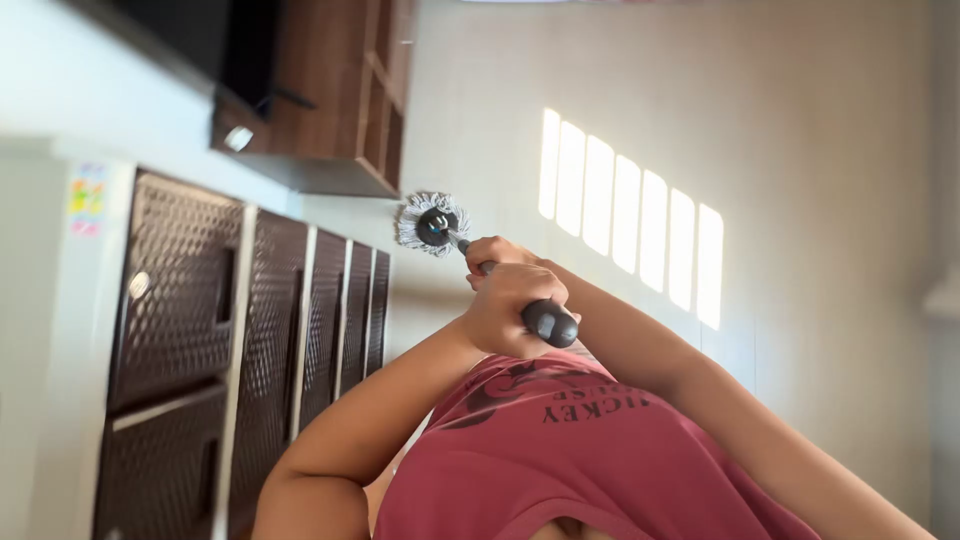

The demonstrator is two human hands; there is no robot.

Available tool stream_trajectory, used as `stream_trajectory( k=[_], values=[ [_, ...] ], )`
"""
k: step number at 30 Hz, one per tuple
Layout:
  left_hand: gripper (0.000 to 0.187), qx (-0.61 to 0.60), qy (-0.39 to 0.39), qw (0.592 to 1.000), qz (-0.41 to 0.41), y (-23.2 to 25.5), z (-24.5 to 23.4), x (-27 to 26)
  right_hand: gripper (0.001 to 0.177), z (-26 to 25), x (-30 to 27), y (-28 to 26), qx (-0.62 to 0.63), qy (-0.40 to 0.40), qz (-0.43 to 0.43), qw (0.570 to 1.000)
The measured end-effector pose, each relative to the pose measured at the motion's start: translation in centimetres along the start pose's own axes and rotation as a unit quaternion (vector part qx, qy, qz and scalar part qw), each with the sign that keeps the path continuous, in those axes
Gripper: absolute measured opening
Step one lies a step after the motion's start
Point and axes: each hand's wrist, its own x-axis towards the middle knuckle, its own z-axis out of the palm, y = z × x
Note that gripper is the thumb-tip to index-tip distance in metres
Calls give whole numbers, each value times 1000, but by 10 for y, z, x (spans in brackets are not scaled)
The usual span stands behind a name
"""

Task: The person mops the floor using a spin mop, moving through a hallway and into a bedroom. They clean around furniture and a standing fan, covering multiple floor areas.

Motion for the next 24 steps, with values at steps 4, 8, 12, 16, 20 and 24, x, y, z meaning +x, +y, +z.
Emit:
stream_trajectory(
  k=[4,8,12,16,20,24],
  values=[
    [18,-82,-115,990,2,0,32,-4,32,-2,-54,-16,-26,105,-15,994],
    [18,-139,-168,975,29,8,69,11,30,-15,-117,-15,-121,189,3,975],
    [29,-182,-214,958,53,-8,106,27,34,-38,-189,14,-195,234,36,952],
    [32,-196,-220,954,62,-7,156,50,34,-58,-266,18,-287,307,106,901],
    [23,-133,-196,968,87,-33,220,72,23,-97,-346,11,-340,388,181,837],
    [8,-74,-198,975,70,-57,294,91,22,-142,-424,-18,-375,436,285,767]
  ],
)
